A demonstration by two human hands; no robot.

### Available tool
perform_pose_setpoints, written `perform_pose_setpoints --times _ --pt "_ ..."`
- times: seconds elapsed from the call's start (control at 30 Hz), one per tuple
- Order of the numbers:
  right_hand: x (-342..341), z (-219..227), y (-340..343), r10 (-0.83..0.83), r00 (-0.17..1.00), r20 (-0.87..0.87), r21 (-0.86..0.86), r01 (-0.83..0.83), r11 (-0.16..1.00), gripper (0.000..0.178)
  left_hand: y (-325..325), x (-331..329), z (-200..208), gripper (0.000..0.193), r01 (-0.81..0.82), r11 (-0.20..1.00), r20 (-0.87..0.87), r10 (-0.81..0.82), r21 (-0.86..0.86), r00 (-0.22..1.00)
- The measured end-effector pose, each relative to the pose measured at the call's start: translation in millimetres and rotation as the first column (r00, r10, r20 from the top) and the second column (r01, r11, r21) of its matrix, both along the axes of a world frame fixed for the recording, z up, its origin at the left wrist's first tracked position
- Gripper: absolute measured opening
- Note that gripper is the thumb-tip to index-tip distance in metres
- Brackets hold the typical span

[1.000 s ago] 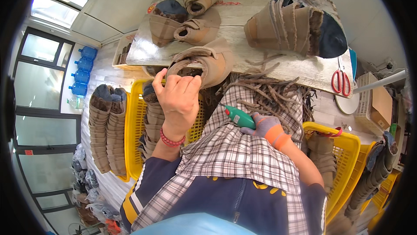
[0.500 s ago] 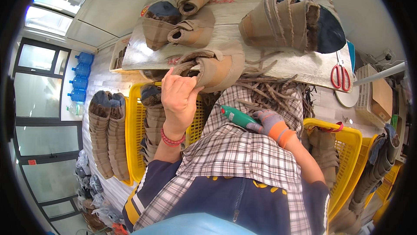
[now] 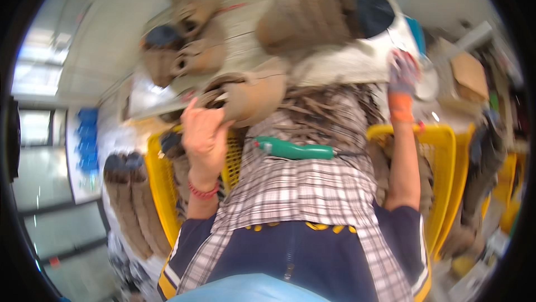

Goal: The person trims the edges of beige fabric pieces using scissors and a green handheld tool. They repeatedly pick up fabric from a yellow basket, cut or trim the edges, and place the pieces back on the table or into the basket.

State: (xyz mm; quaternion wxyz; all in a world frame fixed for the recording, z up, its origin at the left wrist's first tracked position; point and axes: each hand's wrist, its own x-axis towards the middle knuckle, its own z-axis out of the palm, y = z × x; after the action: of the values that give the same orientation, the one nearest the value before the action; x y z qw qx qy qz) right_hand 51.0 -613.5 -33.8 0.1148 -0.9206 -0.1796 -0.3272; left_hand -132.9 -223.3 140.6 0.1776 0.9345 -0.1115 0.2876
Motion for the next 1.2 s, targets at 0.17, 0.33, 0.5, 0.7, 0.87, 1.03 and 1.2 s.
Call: perform_pose_setpoints --times 0.17,0.33,0.5,0.7,0.87,1.03,1.2 --pt "61.5 -34.5 -38.4 -0.477 0.841 -0.255 -0.141 0.456 0.879 0.036 -18.9 7.4 1.7 0.020 0.112 0.994 -0.042 -0.112 -0.017 0.993" --pt "83.1 -49.4 -75.5 -0.545 0.792 -0.277 -0.354 0.443 0.823 0.034 -16.2 12.8 6.7 0.022 0.210 0.978 -0.057 -0.211 -0.021 0.976" --pt "68.8 2.4 -41.4 -0.556 0.684 -0.473 -0.246 0.503 0.828 0.028 -8.0 10.7 -0.6 0.023 0.232 0.973 -0.076 -0.232 -0.018 0.970" --pt "8.5 6.3 -48.2 0.034 0.540 -0.841 0.404 0.584 0.704 0.037 -4.4 12.2 -5.2 0.022 0.249 0.968 -0.080 -0.247 0.023 0.966" --pt "-114.3 109.9 33.3 0.754 0.317 -0.575 0.812 0.109 0.574 0.062 -8.2 19.2 -6.2 0.019 0.356 0.932 -0.110 -0.348 0.069 0.931" --pt "-97.9 174.2 63.9 0.730 -0.253 -0.635 0.736 0.089 0.671 0.075 -15.2 30.5 -3.8 0.013 0.419 0.893 -0.118 -0.404 0.165 0.907" --pt "-59.3 207.3 90.2 0.403 -0.392 -0.827 0.459 -0.058 0.887 0.059 -22.1 35.8 5.4 0.009 0.478 0.846 -0.167 -0.450 0.235 0.877"
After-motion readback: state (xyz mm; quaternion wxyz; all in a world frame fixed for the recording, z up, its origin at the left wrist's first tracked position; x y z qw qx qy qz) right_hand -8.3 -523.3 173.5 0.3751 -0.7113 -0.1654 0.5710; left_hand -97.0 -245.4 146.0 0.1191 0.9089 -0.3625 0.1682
